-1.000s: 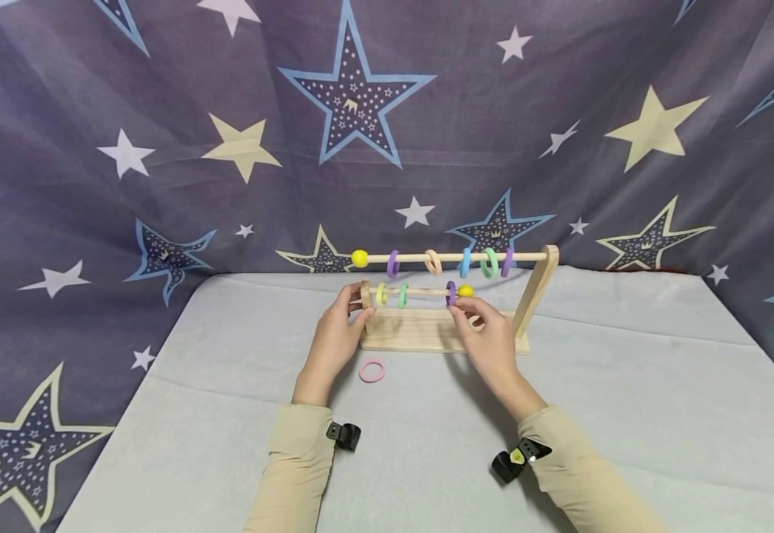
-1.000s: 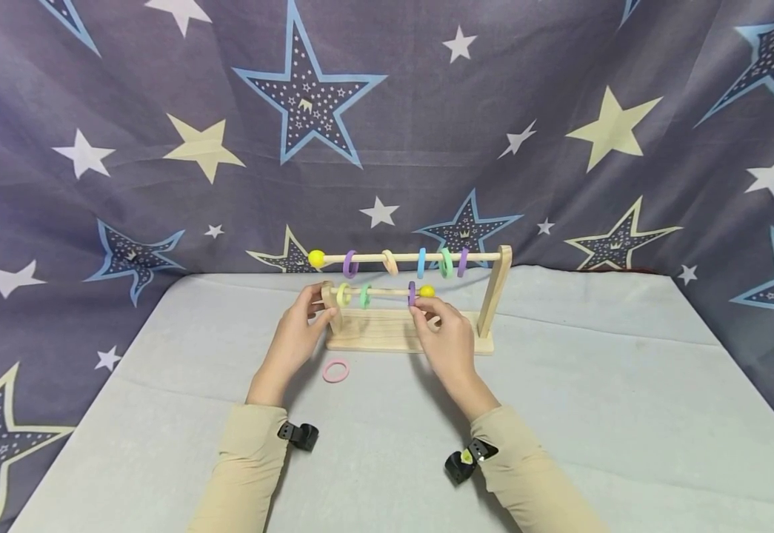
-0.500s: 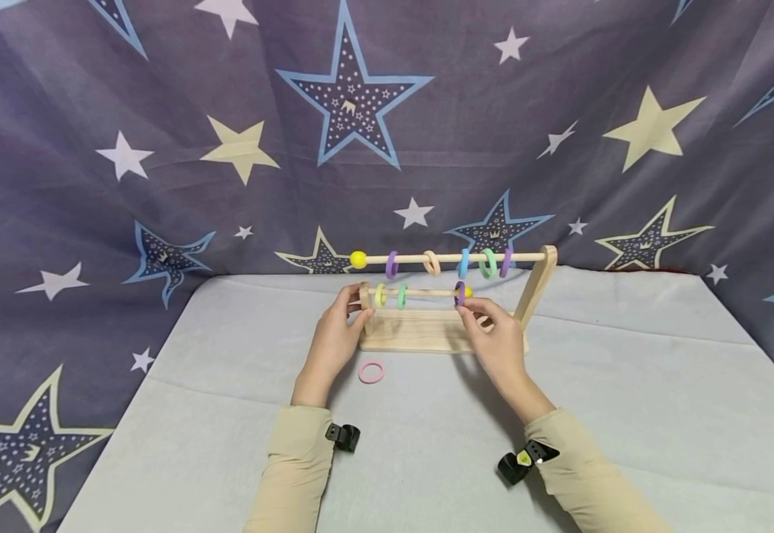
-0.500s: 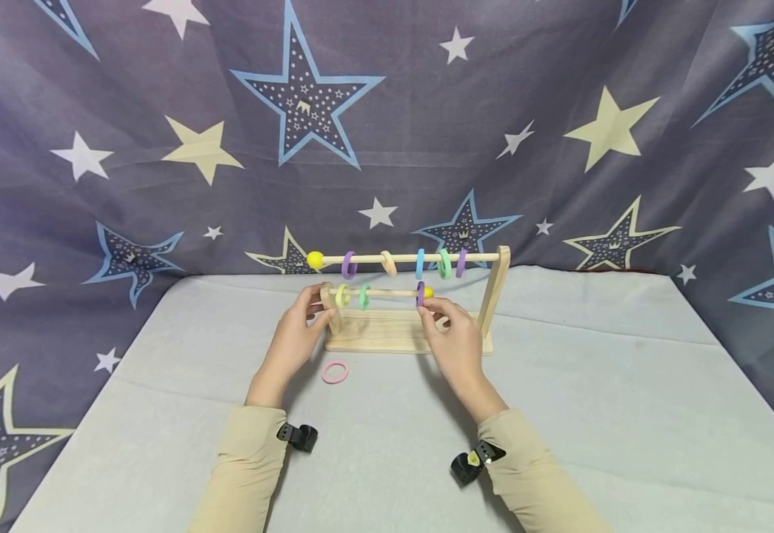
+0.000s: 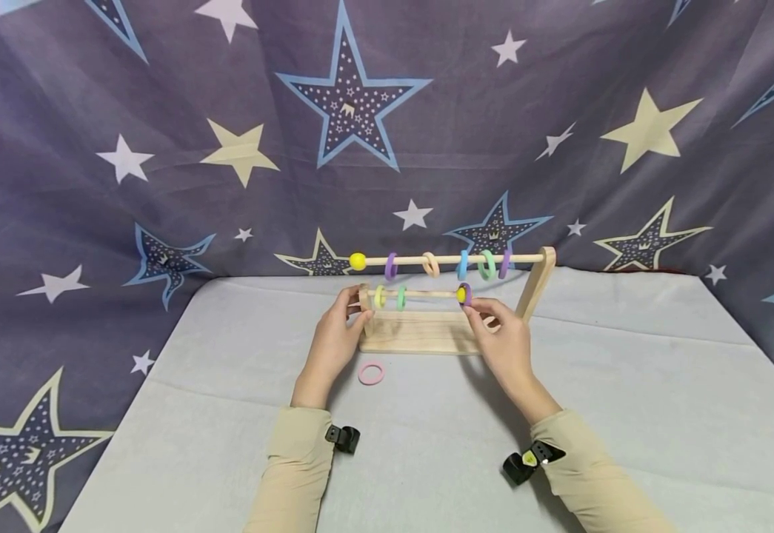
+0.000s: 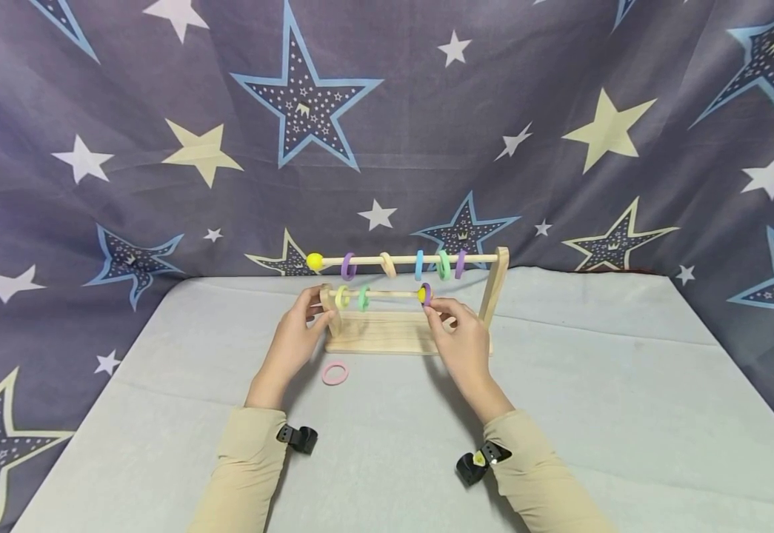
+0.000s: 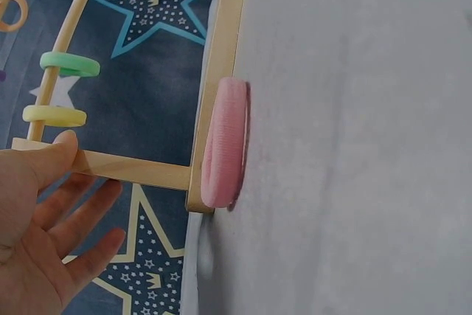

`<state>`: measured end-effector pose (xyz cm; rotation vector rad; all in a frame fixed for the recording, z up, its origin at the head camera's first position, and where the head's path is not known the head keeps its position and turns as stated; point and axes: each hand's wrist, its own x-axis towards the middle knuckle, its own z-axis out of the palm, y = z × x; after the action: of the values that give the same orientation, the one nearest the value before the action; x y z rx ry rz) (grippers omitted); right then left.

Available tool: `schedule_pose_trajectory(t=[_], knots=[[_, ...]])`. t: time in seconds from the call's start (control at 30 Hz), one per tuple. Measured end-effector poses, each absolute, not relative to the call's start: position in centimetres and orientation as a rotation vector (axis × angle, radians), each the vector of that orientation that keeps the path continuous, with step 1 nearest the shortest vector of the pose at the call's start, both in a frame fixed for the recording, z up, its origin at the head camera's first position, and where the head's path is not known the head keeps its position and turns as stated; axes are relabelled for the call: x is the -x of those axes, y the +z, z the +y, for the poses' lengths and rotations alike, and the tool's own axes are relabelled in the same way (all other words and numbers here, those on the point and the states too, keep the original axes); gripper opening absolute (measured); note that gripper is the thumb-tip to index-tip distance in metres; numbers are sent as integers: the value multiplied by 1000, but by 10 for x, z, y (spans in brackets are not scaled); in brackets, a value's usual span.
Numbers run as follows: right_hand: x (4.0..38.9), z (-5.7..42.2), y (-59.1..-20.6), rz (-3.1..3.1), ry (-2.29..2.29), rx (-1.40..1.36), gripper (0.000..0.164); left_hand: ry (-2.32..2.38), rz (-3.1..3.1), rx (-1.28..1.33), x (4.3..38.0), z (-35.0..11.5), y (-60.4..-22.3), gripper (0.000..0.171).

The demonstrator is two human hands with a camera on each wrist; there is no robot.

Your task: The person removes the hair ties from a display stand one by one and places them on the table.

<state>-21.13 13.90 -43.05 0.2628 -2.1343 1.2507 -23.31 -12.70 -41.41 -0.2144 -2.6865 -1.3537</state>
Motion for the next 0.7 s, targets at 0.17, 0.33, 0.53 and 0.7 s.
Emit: schedule_pose_trajectory(t=[0.17, 0.33, 0.53, 0.7], knots=[[211, 142, -432, -2146, 1238, -259, 9, -1353, -2680, 212, 233, -128, -415, 48], [209, 147, -433, -2156, 1222, -268, 9, -1353, -2679, 216, 232, -128, -415, 49], [207, 155, -435, -2185, 1193, -288, 9, -1360, -2679, 223, 232, -128, -415, 49], [203, 158, -435, -2232, 1189, -307, 8, -1362, -2680, 225, 234, -127, -415, 49]])
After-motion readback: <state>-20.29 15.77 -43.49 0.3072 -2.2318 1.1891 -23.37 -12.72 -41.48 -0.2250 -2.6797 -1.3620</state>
